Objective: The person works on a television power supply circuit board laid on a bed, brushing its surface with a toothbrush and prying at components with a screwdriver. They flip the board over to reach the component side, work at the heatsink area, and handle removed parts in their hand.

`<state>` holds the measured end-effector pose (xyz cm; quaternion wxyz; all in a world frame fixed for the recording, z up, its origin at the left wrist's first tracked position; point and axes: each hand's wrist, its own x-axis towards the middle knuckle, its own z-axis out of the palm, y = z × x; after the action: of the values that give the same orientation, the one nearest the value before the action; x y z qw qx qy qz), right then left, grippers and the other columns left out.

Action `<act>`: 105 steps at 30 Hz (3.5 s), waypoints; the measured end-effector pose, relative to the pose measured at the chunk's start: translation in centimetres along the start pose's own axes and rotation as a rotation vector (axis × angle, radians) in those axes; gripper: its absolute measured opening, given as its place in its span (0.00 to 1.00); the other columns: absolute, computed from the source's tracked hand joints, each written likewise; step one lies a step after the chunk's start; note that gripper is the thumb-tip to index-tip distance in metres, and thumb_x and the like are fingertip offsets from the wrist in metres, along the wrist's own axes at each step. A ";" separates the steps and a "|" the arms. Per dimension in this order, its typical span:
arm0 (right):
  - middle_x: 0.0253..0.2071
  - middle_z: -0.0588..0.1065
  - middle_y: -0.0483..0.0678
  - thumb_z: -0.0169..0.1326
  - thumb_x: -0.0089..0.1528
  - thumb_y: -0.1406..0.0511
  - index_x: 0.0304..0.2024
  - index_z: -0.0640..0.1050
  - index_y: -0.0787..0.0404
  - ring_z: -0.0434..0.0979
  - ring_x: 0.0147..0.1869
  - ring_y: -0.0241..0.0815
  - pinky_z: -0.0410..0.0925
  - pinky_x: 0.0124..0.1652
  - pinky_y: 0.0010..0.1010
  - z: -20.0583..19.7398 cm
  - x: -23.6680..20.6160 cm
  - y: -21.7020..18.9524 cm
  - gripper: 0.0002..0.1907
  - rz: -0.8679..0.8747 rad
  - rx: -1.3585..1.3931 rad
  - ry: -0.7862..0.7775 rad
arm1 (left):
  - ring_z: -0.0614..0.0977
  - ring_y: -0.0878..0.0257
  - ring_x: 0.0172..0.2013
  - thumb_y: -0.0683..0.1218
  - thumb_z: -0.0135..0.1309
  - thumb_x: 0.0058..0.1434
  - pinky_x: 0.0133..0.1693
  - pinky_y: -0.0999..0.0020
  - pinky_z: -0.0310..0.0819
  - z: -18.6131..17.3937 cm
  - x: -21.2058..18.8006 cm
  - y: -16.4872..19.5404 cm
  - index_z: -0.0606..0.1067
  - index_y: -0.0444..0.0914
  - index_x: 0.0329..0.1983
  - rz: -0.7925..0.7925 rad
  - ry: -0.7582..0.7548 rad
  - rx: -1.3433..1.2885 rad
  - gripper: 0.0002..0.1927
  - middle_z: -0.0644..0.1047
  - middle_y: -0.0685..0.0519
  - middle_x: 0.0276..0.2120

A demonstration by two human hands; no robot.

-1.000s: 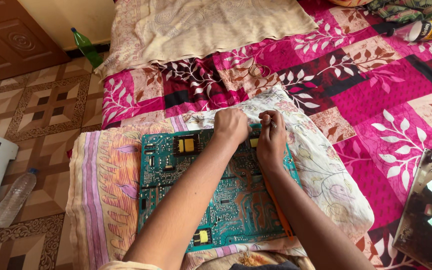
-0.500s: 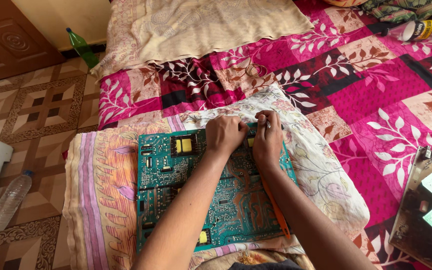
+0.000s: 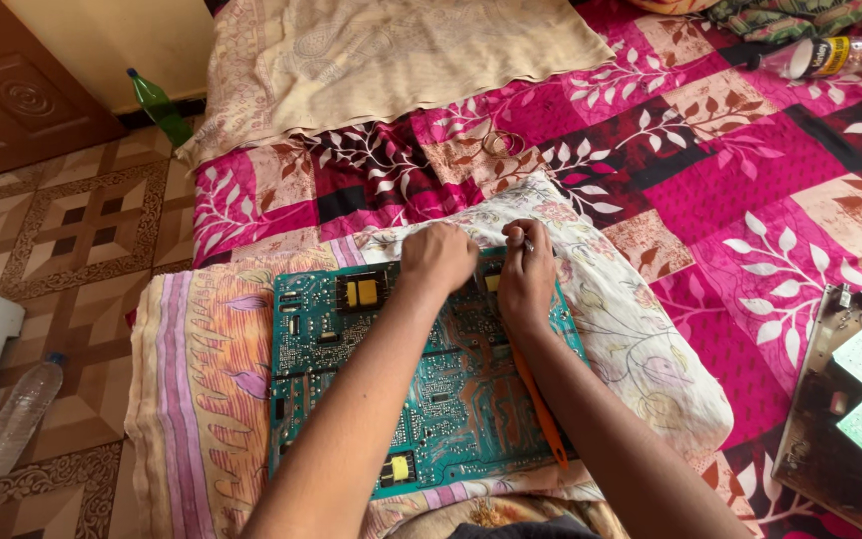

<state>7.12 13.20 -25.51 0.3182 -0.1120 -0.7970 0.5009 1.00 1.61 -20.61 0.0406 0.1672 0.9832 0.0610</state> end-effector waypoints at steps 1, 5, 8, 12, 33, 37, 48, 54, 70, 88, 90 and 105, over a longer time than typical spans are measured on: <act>0.43 0.77 0.54 0.41 0.74 0.57 0.44 0.74 0.62 0.77 0.47 0.55 0.67 0.47 0.42 -0.1 -0.1 0.3 0.17 0.008 0.013 -0.005 | 0.82 0.58 0.23 0.60 0.46 0.72 0.25 0.58 0.77 -0.1 0.2 0.1 0.82 0.39 0.30 0.024 0.008 0.059 0.25 0.80 0.50 0.24; 0.45 0.76 0.54 0.41 0.74 0.58 0.45 0.74 0.62 0.76 0.48 0.56 0.67 0.46 0.43 -0.4 -0.5 1.1 0.16 -0.031 0.000 -0.001 | 0.80 0.60 0.25 0.74 0.42 0.69 0.27 0.61 0.74 -0.4 0.0 1.4 0.80 0.37 0.27 0.026 -0.105 0.212 0.38 0.77 0.51 0.24; 0.44 0.76 0.53 0.41 0.74 0.58 0.45 0.74 0.62 0.76 0.48 0.55 0.67 0.46 0.43 -0.5 -0.5 1.4 0.16 -0.019 -0.006 -0.016 | 0.79 0.61 0.25 0.74 0.50 0.60 0.28 0.62 0.74 -0.2 0.1 2.3 0.78 0.38 0.28 -0.038 -0.070 0.240 0.35 0.77 0.51 0.24; 0.45 0.75 0.53 0.41 0.74 0.58 0.45 0.74 0.62 0.75 0.49 0.56 0.66 0.47 0.44 -0.6 -0.4 1.5 0.15 -0.028 -0.016 -0.016 | 0.79 0.60 0.25 0.69 0.53 0.61 0.26 0.60 0.74 0.2 0.5 1.8 0.78 0.38 0.27 -0.123 -0.109 0.014 0.30 0.78 0.51 0.25; 0.34 0.79 0.50 0.36 0.76 0.58 0.49 0.67 0.58 0.75 0.29 0.35 0.67 0.32 0.26 -1.3 0.6 2.5 0.12 0.157 0.772 0.004 | 0.75 0.58 0.15 0.59 0.42 0.72 0.21 0.61 0.67 3.9 -1.0 -0.9 0.79 0.41 0.22 0.086 0.311 -0.211 0.27 0.77 0.50 0.15; 0.29 0.76 0.48 0.36 0.76 0.59 0.50 0.67 0.59 0.72 0.25 0.33 0.67 0.27 0.25 -1.3 2.0 2.9 0.12 0.186 0.693 -0.050 | 0.76 0.57 0.14 0.59 0.39 0.75 0.20 0.61 0.68 4.7 -1.4 -1.2 0.78 0.41 0.22 0.056 0.293 -0.226 0.30 0.75 0.51 0.13; 0.22 0.74 0.49 0.34 0.74 0.55 0.48 0.69 0.60 0.67 0.17 0.35 0.62 0.20 0.28 0.4 8.1 3.2 0.18 0.375 0.559 -0.413 | 0.82 0.53 0.19 0.56 0.43 0.71 0.23 0.57 0.75 4.8 -1.9 -1.2 0.81 0.39 0.45 0.069 0.395 -0.339 0.21 0.78 0.47 0.16; 0.19 0.69 0.46 0.37 0.74 0.53 0.45 0.68 0.59 0.59 0.16 0.35 0.54 0.18 0.29 2.2 8.8 3.4 0.17 0.509 0.507 -0.511 | 0.83 0.49 0.24 0.56 0.46 0.71 0.29 0.54 0.76 4.4 -2.4 -1.1 0.81 0.41 0.44 0.007 0.353 -0.382 0.18 0.79 0.46 0.19; 0.16 0.58 0.38 0.43 0.70 0.54 0.45 0.72 0.57 0.50 0.14 0.33 0.47 0.18 0.30 5.6 9.3 1.9 0.14 0.825 0.447 -0.881 | 0.83 0.60 0.22 0.56 0.54 0.65 0.28 0.62 0.75 3.1 -3.6 -2.6 0.84 0.47 0.37 -0.023 0.264 -0.467 0.12 0.81 0.54 0.21; 0.15 0.57 0.39 0.44 0.71 0.56 0.41 0.68 0.58 0.48 0.13 0.33 0.46 0.16 0.30 5.7 10.0 3.0 0.13 0.831 0.556 -0.876 | 0.83 0.61 0.22 0.56 0.55 0.65 0.27 0.63 0.75 4.2 -3.0 -3.6 0.84 0.47 0.37 -0.006 0.293 -0.480 0.12 0.82 0.55 0.22; 0.16 0.60 0.41 0.43 0.71 0.56 0.41 0.68 0.58 0.51 0.12 0.35 0.47 0.15 0.31 4.9 10.2 3.4 0.13 0.770 0.562 -0.715 | 0.83 0.62 0.22 0.56 0.55 0.64 0.27 0.63 0.75 4.2 -3.0 -3.4 0.84 0.48 0.37 -0.008 0.295 -0.488 0.12 0.82 0.56 0.22; 0.30 0.78 0.48 0.35 0.76 0.57 0.41 0.65 0.56 0.73 0.24 0.35 0.64 0.26 0.26 0.8 4.4 5.0 0.14 0.300 0.734 -0.122 | 0.84 0.58 0.25 0.55 0.61 0.61 0.29 0.63 0.77 2.9 -2.1 -3.3 0.85 0.46 0.30 0.233 0.321 -0.227 0.11 0.83 0.51 0.26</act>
<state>2.57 17.18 -28.37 0.2125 -0.0761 -0.5572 0.7991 2.24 -1.85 -23.79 -0.1053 0.2620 0.9379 0.2013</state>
